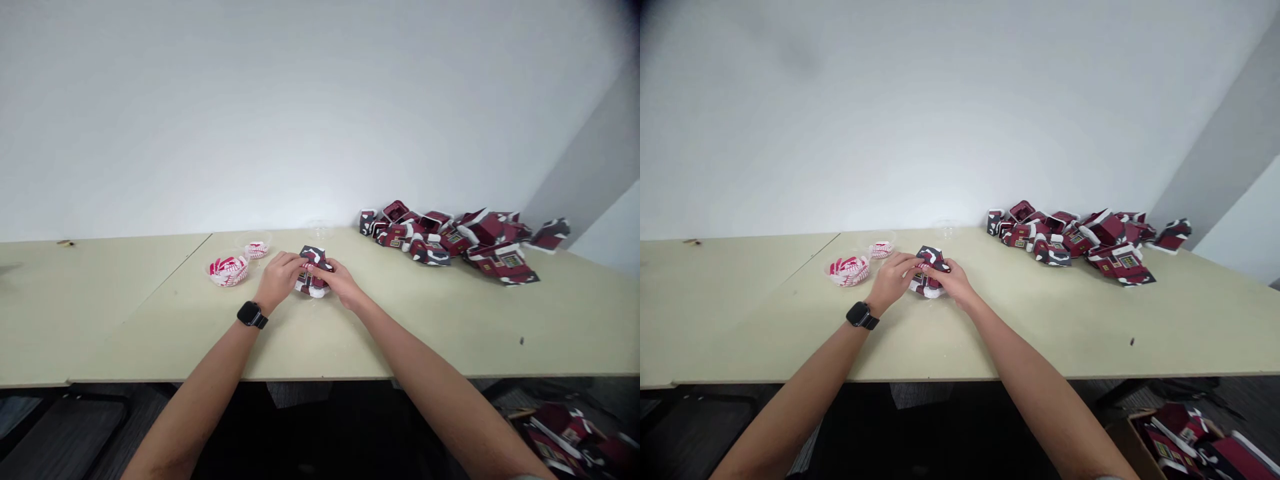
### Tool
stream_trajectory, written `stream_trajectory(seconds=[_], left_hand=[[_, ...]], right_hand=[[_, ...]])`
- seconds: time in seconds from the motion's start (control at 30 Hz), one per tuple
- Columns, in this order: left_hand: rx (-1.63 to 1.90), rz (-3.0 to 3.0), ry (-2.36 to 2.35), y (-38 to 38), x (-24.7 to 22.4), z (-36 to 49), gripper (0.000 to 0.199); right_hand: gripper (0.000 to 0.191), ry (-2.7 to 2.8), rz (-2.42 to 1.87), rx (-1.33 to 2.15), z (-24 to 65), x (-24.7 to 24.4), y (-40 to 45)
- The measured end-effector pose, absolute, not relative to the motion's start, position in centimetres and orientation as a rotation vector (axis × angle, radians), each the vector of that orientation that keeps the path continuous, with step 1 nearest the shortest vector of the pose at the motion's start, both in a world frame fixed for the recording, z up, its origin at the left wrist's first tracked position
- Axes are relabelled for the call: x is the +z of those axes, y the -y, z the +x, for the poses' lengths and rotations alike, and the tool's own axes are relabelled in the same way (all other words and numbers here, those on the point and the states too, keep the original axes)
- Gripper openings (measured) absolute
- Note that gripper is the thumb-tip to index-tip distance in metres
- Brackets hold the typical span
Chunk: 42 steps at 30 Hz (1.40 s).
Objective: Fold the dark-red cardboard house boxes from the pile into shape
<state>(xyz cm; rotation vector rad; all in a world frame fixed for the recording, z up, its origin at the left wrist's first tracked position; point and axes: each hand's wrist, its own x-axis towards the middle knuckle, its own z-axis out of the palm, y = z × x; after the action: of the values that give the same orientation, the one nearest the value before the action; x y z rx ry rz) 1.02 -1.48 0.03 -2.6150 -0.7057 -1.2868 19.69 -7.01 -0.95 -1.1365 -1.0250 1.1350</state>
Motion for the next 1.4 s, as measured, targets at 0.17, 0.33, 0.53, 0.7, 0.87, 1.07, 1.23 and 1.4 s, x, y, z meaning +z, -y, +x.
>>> stream_trajectory(seconds=[0.17,0.33,0.53,0.7,0.87,1.07,1.23,1.4], left_hand=[[-1.451,-2.685,0.978,1.3,-0.2,1.1,0.033],[-1.471,-2.833,1.253,0.5,-1.1,0.9,0.048],[-1.335,-2.999,1.231,1.2,-1.3,1.5,0.043],[-1.266,-2.984,1.236,1.8,-1.1,1.8,0.037],[-1.245,-2.973,1.250,1.9,-1.2,1.7,0.035],[-1.266,-2.979,1.268,2.1,-1.2,1.8,0.034],[-1.269,-2.973,1.275,2.1,-1.3,1.8,0.033],[-1.269,-2.990,1.280,2.1,-1.3,1.8,0.030]], right_hand=[[0.061,1.030,-1.178,1.033,19.7,-0.6,7.2],[0.061,1.033,-1.183,0.926,19.8,-1.0,7.0],[0.063,1.107,-1.239,0.813,19.6,-2.2,6.5],[0.062,1.138,-1.268,0.810,19.4,-2.4,6.6],[0.064,1.144,-1.275,0.833,19.5,-2.5,6.5],[0.065,1.139,-1.286,0.869,19.5,-2.6,6.4],[0.064,1.148,-1.290,0.885,19.6,-2.3,6.6],[0.061,1.165,-1.279,0.903,19.7,-2.1,6.6]])
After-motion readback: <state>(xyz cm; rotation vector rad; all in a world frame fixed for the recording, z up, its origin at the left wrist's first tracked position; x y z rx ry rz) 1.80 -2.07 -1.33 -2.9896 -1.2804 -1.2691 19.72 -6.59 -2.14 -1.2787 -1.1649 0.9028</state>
